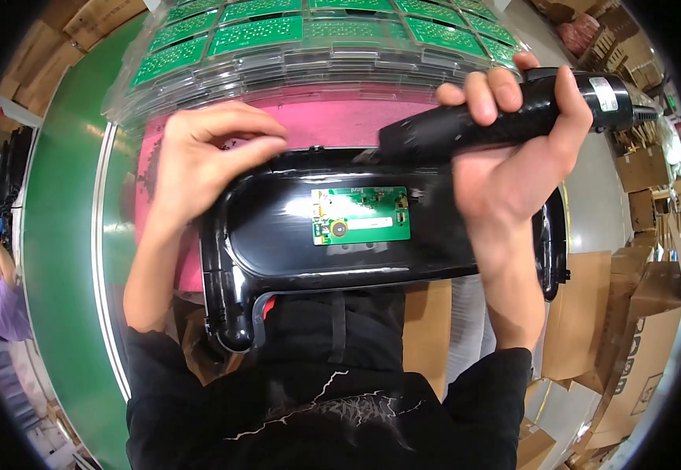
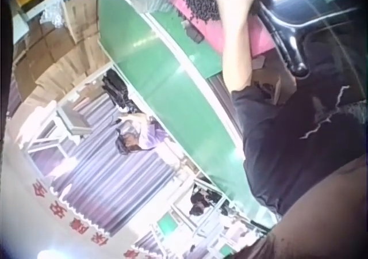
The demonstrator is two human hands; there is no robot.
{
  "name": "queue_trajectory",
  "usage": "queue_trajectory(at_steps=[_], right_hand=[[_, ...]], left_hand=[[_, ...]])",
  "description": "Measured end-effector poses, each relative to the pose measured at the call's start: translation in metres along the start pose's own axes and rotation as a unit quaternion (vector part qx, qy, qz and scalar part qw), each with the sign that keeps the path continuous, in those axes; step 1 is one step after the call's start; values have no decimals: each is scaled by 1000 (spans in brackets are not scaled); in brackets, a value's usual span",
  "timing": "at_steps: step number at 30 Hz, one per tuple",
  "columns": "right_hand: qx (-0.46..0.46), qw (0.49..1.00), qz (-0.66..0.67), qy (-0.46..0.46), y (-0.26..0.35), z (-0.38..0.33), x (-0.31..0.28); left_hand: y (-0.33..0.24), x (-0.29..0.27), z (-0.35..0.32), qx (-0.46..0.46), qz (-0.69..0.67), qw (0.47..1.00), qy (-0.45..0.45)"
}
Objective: Unpack circuit boards from a shipping box and use an electric screwdriver to install them into plastic housings.
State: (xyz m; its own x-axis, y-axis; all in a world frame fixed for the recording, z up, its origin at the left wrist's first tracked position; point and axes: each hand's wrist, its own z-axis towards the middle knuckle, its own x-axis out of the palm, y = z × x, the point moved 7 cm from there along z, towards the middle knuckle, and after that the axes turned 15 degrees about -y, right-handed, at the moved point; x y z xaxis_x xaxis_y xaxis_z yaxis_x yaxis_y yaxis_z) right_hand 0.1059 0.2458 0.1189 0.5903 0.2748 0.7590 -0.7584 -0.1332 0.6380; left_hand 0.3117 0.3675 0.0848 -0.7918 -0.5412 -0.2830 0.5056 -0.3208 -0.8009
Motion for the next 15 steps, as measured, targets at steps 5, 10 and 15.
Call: queue_trajectory(at_steps=[5, 10, 15], right_hand=[[37, 997, 50, 40, -24, -34, 30], [23, 995, 59, 74, -18, -45, 35], [-52, 985, 37, 162, -1, -57, 44]], left_hand=[[-23, 23, -18, 64, -178, 981, 31], [-22, 21, -20, 62, -175, 982, 29], [-11, 15, -21, 29, -83, 996, -6]])
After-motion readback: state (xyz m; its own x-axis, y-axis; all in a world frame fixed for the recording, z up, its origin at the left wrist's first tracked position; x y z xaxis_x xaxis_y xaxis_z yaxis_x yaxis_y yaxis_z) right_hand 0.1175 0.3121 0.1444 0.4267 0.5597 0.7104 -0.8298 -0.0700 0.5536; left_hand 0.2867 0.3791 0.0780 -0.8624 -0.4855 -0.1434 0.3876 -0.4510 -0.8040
